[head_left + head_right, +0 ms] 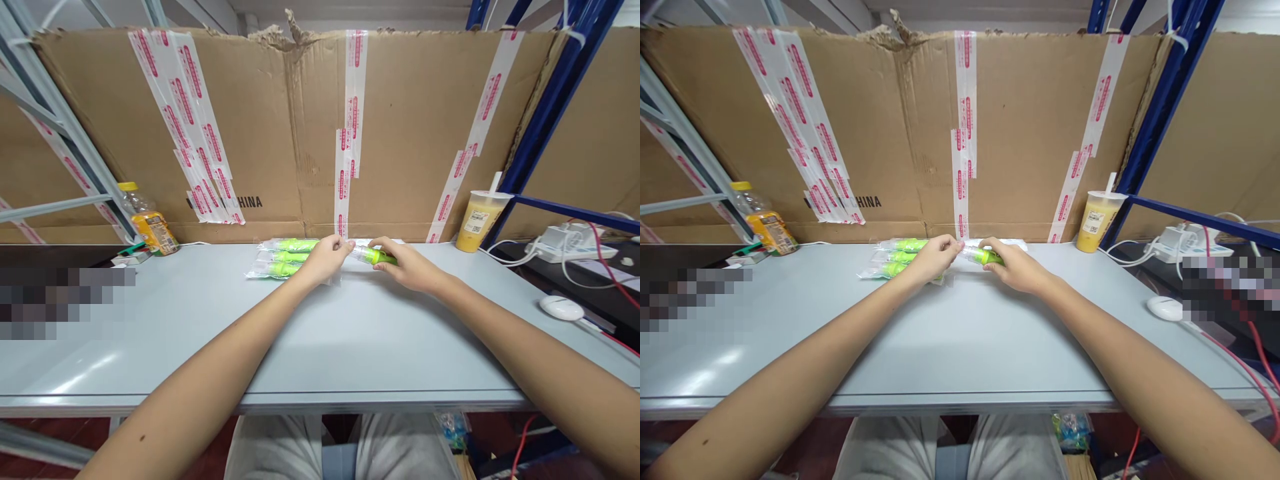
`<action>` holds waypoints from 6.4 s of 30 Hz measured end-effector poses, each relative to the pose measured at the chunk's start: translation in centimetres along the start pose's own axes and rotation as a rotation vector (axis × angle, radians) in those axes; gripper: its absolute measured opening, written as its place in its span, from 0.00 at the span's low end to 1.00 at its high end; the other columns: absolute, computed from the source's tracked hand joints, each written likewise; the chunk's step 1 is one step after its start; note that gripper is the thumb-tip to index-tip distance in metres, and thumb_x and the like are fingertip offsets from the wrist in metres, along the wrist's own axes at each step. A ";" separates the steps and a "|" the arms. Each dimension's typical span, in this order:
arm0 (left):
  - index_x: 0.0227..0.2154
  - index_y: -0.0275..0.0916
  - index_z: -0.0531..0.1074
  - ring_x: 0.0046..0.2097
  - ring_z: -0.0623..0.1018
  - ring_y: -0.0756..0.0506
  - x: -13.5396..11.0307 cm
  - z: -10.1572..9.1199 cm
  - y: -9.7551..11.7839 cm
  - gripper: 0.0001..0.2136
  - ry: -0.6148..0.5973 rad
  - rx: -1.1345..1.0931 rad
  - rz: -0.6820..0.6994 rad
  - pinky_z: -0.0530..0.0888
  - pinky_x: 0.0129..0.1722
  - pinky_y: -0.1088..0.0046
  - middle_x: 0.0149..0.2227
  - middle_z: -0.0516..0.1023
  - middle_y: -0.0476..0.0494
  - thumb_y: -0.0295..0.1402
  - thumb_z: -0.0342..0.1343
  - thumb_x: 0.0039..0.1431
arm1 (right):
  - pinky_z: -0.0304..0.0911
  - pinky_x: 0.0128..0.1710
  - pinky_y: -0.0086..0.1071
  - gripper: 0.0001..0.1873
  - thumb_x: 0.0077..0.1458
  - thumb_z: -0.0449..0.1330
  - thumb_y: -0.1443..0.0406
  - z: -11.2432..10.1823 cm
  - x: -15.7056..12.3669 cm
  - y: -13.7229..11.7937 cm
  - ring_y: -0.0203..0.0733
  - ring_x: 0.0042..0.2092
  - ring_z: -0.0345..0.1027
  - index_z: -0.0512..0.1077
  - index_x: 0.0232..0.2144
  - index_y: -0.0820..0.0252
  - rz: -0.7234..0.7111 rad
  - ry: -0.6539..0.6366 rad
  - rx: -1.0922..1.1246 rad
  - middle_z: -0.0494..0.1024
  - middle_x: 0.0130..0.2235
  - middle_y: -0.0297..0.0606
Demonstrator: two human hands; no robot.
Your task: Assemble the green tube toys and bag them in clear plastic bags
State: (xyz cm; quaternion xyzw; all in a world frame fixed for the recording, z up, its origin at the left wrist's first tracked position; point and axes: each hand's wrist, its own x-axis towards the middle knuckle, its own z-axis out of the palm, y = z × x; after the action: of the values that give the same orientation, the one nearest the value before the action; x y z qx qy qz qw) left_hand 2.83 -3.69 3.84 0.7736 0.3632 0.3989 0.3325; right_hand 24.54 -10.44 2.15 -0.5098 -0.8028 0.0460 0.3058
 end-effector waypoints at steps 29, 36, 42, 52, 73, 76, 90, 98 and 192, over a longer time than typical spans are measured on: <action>0.37 0.40 0.66 0.26 0.66 0.52 -1.1 -1.0 1.5 0.10 -0.386 0.000 0.121 0.62 0.27 0.76 0.25 0.66 0.53 0.40 0.55 0.59 | 0.51 0.19 0.29 0.30 0.59 0.60 0.53 -1.5 -0.5 1.3 0.31 0.20 0.53 0.65 0.59 0.60 0.203 -0.534 0.867 0.72 0.29 0.34; 0.29 0.40 0.65 0.22 0.68 0.50 -0.9 -0.9 1.4 0.17 -0.209 0.008 -0.079 0.63 0.24 0.74 0.20 0.69 0.51 0.51 0.54 0.58 | 0.60 0.26 0.31 0.26 0.63 0.51 0.45 0.1 0.1 0.7 0.35 0.25 0.63 0.69 0.41 0.63 0.128 -0.233 0.603 0.73 0.30 0.37; 0.18 0.40 0.62 0.17 0.67 0.48 -0.6 -0.2 1.2 0.28 -0.076 0.155 -0.244 0.61 0.20 0.71 0.13 0.66 0.48 0.62 0.48 0.56 | 0.60 0.37 0.34 0.22 0.62 0.55 0.50 0.2 0.1 -0.2 0.44 0.37 0.68 0.70 0.48 0.61 0.028 -0.023 0.094 0.77 0.40 0.41; 0.23 0.39 0.63 0.20 0.60 0.53 -0.3 -0.4 0.4 0.21 -0.198 -0.044 -0.078 0.57 0.22 0.74 0.18 0.63 0.52 0.53 0.51 0.58 | 0.54 0.33 0.34 0.18 0.68 0.45 0.54 0.1 -0.1 -1.0 0.45 0.33 0.65 0.67 0.46 0.58 0.082 -0.094 -0.153 0.75 0.34 0.41; 0.19 0.39 0.57 0.23 0.57 0.53 -0.8 -0.6 1.6 0.26 -0.165 0.094 -0.003 0.54 0.24 0.73 0.19 0.56 0.53 0.57 0.54 0.54 | 0.56 0.37 0.35 0.17 0.68 0.46 0.56 0.0 -0.3 -2.3 0.45 0.36 0.65 0.69 0.43 0.61 -0.007 -0.090 -0.084 0.76 0.37 0.44; 0.19 0.39 0.58 0.25 0.55 0.52 -0.8 -0.7 1.9 0.25 -0.148 0.115 0.090 0.52 0.26 0.73 0.20 0.53 0.53 0.55 0.53 0.56 | 0.56 0.32 0.33 0.20 0.68 0.46 0.51 -0.3 -0.2 -2.2 0.40 0.30 0.61 0.68 0.38 0.60 -0.016 -0.127 0.158 0.71 0.30 0.36; 0.21 0.37 0.69 0.27 0.61 0.50 -1.4 -0.1 2.2 0.22 -0.244 0.187 0.173 0.56 0.28 0.73 0.23 0.63 0.50 0.52 0.51 0.58 | 0.43 0.17 0.27 0.21 0.62 0.54 0.47 -1.4 -0.5 -0.6 0.30 0.18 0.46 0.67 0.41 0.59 0.372 -0.592 0.989 0.61 0.23 0.28; 0.21 0.38 0.71 0.27 0.64 0.49 -2.1 0.0 2.0 0.16 -0.240 0.392 0.315 0.58 0.30 0.70 0.21 0.68 0.48 0.41 0.50 0.59 | 0.50 0.20 0.29 0.25 0.63 0.50 0.42 -0.5 -0.5 -0.8 0.32 0.20 0.53 0.62 0.31 0.58 0.190 -0.545 0.644 0.62 0.23 0.29; 0.35 0.41 0.75 0.34 0.76 0.45 -1.7 -0.4 0.1 0.07 -0.290 0.688 0.372 0.62 0.31 0.73 0.33 0.79 0.46 0.38 0.56 0.56 | 0.65 0.45 0.38 0.17 0.58 0.58 0.55 -3.5 2.6 4.6 0.49 0.46 0.73 0.74 0.43 0.61 0.362 0.004 -0.113 0.80 0.46 0.46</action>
State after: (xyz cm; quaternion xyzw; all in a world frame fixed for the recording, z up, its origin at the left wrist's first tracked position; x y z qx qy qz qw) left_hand 1.82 -5.07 3.47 0.9401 0.2786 0.1948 0.0246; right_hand 29.29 -6.85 4.33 -0.6622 -0.6988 0.0542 0.2650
